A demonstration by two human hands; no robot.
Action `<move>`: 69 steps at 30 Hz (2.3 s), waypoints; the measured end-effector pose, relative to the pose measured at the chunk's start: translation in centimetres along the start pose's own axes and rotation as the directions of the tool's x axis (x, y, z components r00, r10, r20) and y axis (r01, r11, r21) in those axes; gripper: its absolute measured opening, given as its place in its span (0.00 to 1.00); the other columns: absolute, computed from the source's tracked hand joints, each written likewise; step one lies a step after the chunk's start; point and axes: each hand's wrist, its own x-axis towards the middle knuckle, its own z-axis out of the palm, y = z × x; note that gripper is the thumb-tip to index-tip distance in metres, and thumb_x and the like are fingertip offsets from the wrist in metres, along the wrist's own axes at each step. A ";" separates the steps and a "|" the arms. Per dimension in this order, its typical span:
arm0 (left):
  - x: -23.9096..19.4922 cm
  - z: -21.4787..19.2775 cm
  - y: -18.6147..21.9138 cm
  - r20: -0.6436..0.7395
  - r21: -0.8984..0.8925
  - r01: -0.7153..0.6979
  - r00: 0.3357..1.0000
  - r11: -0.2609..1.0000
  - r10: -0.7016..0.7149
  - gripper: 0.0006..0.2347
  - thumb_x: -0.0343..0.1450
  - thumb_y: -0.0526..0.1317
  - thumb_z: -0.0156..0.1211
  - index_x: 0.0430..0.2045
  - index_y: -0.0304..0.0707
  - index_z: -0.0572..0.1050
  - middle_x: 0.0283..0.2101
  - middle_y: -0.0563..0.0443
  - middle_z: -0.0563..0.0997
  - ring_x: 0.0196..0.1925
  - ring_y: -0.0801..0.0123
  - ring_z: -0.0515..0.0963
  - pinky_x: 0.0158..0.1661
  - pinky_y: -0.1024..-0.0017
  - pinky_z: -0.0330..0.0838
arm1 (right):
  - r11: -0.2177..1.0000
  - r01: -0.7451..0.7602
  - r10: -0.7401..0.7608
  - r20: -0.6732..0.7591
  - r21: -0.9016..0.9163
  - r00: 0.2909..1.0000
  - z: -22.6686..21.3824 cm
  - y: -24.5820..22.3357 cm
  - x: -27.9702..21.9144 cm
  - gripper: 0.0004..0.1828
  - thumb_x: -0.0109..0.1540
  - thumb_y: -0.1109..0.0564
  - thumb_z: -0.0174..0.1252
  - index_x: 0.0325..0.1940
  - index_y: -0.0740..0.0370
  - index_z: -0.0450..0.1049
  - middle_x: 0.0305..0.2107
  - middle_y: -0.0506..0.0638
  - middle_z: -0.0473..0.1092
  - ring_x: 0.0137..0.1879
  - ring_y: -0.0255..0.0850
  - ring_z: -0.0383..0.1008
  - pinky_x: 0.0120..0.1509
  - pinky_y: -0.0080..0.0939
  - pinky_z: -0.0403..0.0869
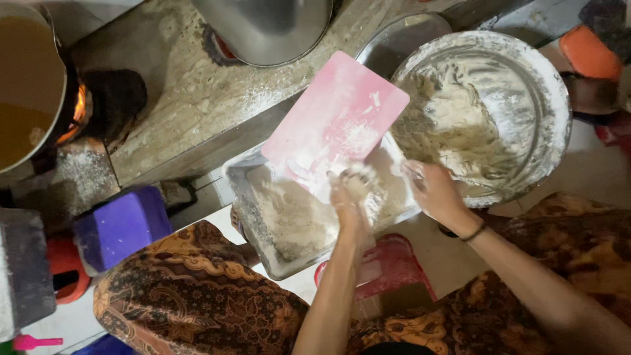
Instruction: The person kneads dough in a metal bowl, repeatedly scooping portions and rolling them on a pink cutting board dusted with flour. The person uses both hands to shape and flatten the dough pieces.
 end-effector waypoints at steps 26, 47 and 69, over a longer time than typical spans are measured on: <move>-2.1 -5.2 11.7 0.175 -0.056 -0.286 0.940 0.957 0.292 0.18 0.73 0.55 0.51 0.46 0.46 0.78 0.25 0.51 0.76 0.26 0.72 0.71 0.29 0.76 0.74 | 0.460 0.554 -0.808 -0.068 -0.694 0.585 -1.6 -5.8 2.8 0.14 0.62 0.54 0.50 0.45 0.65 0.74 0.62 0.62 0.66 0.69 0.52 0.65 0.75 0.58 0.60; 10.6 -10.2 3.3 0.228 -0.197 -0.181 0.947 0.964 0.224 0.12 0.75 0.53 0.45 0.48 0.56 0.69 0.34 0.55 0.74 0.36 0.72 0.75 0.37 0.75 0.76 | 0.596 0.588 -0.764 -0.160 -0.547 0.625 -2.4 -11.2 -0.6 0.33 0.66 0.42 0.47 0.66 0.68 0.65 0.60 0.65 0.66 0.66 0.54 0.67 0.73 0.50 0.61; -8.8 -1.7 10.9 -0.096 0.057 -0.313 0.944 0.948 0.317 0.16 0.76 0.41 0.36 0.51 0.30 0.68 0.46 0.37 0.75 0.48 0.58 0.75 0.50 0.62 0.69 | 0.781 0.555 -0.604 -0.119 -0.285 0.788 -7.9 -12.4 -0.1 0.47 0.50 0.57 0.64 0.71 0.72 0.57 0.62 0.68 0.61 0.67 0.60 0.62 0.74 0.50 0.58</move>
